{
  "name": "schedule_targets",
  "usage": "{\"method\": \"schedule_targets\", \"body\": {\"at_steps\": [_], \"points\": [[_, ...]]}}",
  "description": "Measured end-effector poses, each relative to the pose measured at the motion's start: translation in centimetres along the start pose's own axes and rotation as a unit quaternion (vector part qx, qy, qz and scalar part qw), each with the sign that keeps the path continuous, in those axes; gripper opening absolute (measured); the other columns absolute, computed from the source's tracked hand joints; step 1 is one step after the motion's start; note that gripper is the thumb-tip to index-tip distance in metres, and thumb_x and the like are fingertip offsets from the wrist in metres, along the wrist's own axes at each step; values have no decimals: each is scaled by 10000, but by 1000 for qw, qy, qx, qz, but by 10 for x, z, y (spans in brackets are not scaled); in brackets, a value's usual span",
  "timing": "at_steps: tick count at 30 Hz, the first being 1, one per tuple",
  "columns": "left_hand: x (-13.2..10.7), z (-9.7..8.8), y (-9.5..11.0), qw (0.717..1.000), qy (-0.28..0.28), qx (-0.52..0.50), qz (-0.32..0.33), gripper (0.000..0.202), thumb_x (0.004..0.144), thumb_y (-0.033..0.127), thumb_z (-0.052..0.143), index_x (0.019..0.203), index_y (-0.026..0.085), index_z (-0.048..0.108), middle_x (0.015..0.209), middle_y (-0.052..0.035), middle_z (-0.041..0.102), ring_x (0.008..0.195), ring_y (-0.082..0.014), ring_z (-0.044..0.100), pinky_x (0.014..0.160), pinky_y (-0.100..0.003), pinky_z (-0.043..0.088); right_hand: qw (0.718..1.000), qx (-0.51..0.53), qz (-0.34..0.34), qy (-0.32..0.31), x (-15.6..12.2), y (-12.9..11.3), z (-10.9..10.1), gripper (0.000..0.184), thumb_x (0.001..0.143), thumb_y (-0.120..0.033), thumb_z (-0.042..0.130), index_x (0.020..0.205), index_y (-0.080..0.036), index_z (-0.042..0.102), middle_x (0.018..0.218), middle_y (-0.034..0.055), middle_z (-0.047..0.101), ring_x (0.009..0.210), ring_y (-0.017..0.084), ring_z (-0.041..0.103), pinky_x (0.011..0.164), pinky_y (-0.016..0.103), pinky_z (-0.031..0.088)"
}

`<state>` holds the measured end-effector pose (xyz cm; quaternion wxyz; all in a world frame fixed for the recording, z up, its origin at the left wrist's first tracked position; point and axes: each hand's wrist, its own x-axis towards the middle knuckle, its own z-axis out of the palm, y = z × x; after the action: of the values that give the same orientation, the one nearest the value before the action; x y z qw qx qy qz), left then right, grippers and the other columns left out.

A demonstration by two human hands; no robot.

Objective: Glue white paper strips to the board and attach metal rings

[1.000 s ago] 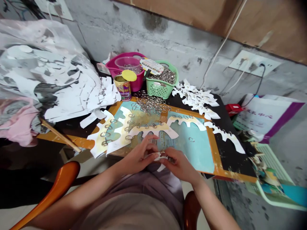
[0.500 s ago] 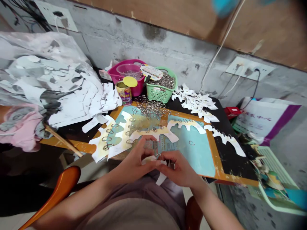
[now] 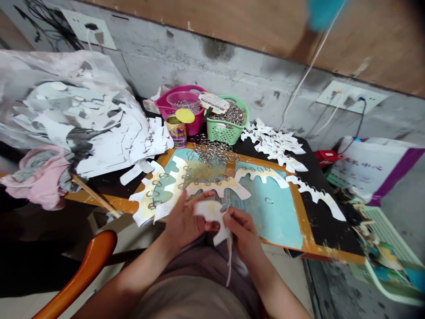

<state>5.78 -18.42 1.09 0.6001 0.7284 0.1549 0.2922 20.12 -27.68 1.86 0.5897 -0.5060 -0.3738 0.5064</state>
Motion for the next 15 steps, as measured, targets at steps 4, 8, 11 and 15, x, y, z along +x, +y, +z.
{"method": "schedule_targets", "body": {"at_steps": [4,8,11,15], "points": [[-6,8,-3,973,76,-204,-78,639,825,772,508,1136,215,541,985,-100,663,870,-234,661,724,-370,567,993,-72,-11,94,6,-1,7,392,956,-562,505,795,-209,558,698,-16,505,632,132,464,608,244,437],[-9,24,7,974,91,-156,-138,348,797,438,768,970,168,633,853,-43,660,735,-154,621,678,-255,510,983,-154,-66,71,6,-11,11,461,970,-611,425,1057,-219,650,964,58,657,925,209,596,843,316,494],[-5,23,11,973,116,-139,-146,290,860,424,693,916,140,674,806,-52,679,723,-170,612,672,-266,498,992,-104,-31,61,5,-15,6,484,948,-637,452,1120,-243,676,1016,69,693,947,227,637,841,338,528],[-4,13,13,976,78,-138,-150,311,866,442,678,953,144,700,871,-63,706,767,-188,617,715,-284,500,997,38,70,21,6,-17,-6,337,811,-532,731,945,-223,715,829,23,702,662,159,647,607,278,566]]}}
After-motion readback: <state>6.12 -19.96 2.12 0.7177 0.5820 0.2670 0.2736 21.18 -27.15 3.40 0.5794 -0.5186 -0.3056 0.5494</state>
